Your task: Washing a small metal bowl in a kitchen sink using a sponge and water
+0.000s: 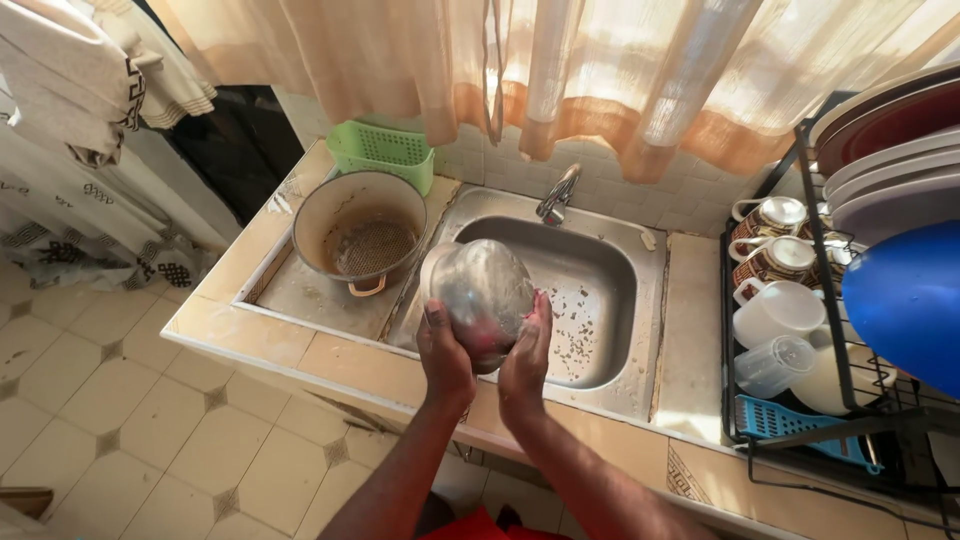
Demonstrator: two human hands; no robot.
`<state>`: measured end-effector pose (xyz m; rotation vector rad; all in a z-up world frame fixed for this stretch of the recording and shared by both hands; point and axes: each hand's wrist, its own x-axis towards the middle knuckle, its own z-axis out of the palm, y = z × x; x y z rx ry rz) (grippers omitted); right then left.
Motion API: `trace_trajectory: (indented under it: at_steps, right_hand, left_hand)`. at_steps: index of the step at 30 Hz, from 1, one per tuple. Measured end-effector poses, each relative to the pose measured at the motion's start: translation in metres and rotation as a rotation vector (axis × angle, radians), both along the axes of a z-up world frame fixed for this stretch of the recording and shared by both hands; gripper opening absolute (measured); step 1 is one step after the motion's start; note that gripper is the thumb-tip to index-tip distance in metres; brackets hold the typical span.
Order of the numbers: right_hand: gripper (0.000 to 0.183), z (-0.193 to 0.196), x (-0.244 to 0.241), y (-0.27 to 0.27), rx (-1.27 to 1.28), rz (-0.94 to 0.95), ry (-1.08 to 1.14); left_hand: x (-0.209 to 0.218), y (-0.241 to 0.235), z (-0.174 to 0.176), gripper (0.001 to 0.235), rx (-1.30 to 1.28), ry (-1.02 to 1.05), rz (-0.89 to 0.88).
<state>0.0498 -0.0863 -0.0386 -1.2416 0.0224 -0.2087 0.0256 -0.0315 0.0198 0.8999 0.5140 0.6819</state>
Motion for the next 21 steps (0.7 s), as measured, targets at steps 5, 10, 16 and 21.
trace_trajectory:
  at_steps: [5, 10, 16, 21]
  right_hand:
    - [0.047, 0.013, -0.014, -0.008, -0.532, -0.039, -0.39]
    - [0.049, 0.037, -0.002, -0.014, -0.828, -0.012, -0.614]
    - [0.036, 0.049, 0.051, -0.021, -0.886, 0.191, -0.615]
    - [0.02, 0.034, 0.115, -0.022, -0.783, 0.461, -0.314]
  left_hand:
    - [0.003, -0.005, 0.005, 0.04, -0.027, 0.024, 0.007]
    - [0.004, -0.004, 0.006, 0.035, 0.061, 0.058, -0.06]
    - [-0.006, -0.005, 0.023, 0.03, 0.228, 0.139, -0.202]
    - [-0.003, 0.007, -0.013, 0.032, 0.419, 0.198, -0.304]
